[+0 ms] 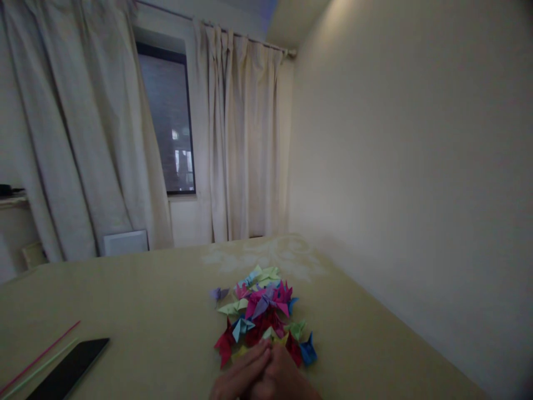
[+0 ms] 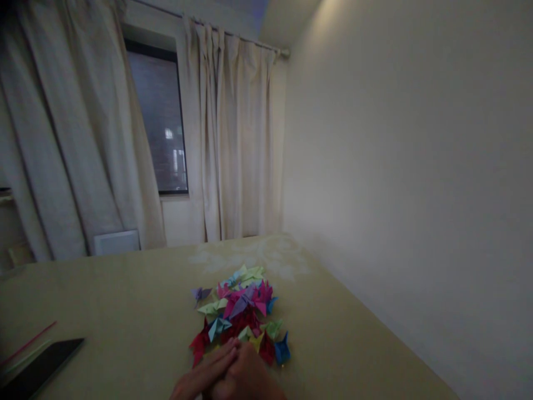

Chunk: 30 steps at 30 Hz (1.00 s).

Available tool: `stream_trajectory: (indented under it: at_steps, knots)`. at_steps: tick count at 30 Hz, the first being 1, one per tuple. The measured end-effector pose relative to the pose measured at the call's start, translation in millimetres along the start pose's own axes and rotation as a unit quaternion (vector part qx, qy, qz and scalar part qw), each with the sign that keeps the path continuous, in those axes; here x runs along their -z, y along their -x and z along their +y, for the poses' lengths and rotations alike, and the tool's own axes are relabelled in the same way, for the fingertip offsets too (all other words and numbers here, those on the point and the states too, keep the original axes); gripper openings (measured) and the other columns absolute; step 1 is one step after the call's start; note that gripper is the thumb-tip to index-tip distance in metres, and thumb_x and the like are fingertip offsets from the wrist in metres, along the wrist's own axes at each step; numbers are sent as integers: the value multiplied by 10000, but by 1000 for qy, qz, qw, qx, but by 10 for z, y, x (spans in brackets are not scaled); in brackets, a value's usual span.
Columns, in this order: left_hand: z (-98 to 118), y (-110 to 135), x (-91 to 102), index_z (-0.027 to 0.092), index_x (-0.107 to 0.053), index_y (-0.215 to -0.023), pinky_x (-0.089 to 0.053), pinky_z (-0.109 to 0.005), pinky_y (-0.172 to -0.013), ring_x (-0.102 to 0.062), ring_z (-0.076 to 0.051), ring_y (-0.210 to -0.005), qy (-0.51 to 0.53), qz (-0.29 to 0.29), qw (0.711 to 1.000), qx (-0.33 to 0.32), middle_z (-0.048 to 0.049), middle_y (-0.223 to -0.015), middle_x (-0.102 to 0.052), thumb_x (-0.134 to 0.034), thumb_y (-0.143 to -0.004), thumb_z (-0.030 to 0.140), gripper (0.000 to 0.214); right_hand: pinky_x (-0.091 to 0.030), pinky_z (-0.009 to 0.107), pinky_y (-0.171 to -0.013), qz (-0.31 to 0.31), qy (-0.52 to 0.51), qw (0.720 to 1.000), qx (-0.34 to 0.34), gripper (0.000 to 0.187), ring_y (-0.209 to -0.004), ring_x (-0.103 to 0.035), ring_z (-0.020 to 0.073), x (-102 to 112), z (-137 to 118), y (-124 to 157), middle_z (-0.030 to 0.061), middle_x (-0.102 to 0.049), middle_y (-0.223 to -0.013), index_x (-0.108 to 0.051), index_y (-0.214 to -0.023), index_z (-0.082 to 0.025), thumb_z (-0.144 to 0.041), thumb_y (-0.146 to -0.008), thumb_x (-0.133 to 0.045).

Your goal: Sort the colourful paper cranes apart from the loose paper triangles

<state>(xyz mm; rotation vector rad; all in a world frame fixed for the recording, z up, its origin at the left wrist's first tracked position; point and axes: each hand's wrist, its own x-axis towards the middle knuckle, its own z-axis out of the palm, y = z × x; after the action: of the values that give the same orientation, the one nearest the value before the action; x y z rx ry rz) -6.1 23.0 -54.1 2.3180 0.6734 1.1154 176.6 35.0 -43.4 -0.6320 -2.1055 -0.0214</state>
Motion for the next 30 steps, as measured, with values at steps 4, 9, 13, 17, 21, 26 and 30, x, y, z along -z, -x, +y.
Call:
stream_trajectory:
  at_steps: [4, 9, 13, 17, 21, 26, 30]
  knots:
    - [213, -38, 85, 389, -535, -1550, -552, -385, -1092, -644, -306, -1350, -35, 57, 996, -57, -100, -1496, -632, -702, -949, 530, 639, -190, 324, -477, -23, 74, 989, 125, 475, -450, -380, 140, 125, -56, -142, -6, -511, -466, -460, -530, -217, -230, -1004, -458]
    - [299, -2, 143, 342, -759, -1328, -625, -264, -969, -795, -225, -1103, -120, 187, 974, 41, -60, -1240, -812, -607, -1028, 286, 341, -414, 318, -612, 11, 92, 996, -4, 129, -632, -591, 184, 480, -76, -331, 32, -663, -699, -629, -822, -227, -267, -930, -571]
    - [436, 29, 141, 303, -782, -1250, -616, -334, -976, -771, -253, -1064, -176, 124, 976, 45, -99, -1144, -811, -661, -991, 390, 299, -506, 318, -750, 163, 17, 970, -181, 107, -803, -649, 202, 692, 103, -350, 44, -687, -874, -651, -1020, -215, -227, -981, -552]
    - [639, -31, 100, 342, -654, -1424, -553, -395, -1015, -701, -291, -1120, -149, -93, 984, 4, -93, -1294, -744, -750, -871, 623, 628, -525, 359, -858, 264, 2, 919, -292, 161, -941, -648, 231, 719, 369, -280, 77, -692, -1024, -664, -1082, -205, -294, -979, -579]
    - [704, -51, 14, 346, -555, -1517, -510, -415, -1079, -638, -320, -1236, -118, -153, 980, 54, -97, -1433, -668, -800, -811, 661, 810, -523, 395, -921, 276, -10, 895, -350, 255, -1014, -650, 254, 669, 557, -190, 97, -700, -1112, -688, -1122, -194, -347, -931, -616]
    - [536, 38, -86, 345, -584, -1498, -532, -379, -1079, -644, -294, -1248, -111, -114, 978, 131, -99, -1421, -661, -819, -870, 408, 674, -502, 411, -1001, 254, -17, 893, -370, 255, -1064, -641, 261, 604, 618, -141, 86, -693, -1101, -715, -1097, -207, -347, -897, -640]
    - [406, 69, -111, 310, -698, -1343, -570, -371, -1019, -678, -283, -1170, -161, -122, 973, 111, -86, -1312, -710, -794, -892, 340, 462, -480, 419, -1041, 246, -12, 894, -375, 265, -1089, -627, 264, 580, 601, -148, 92, -673, -1110, -713, -1094, -194, -325, -878, -635]
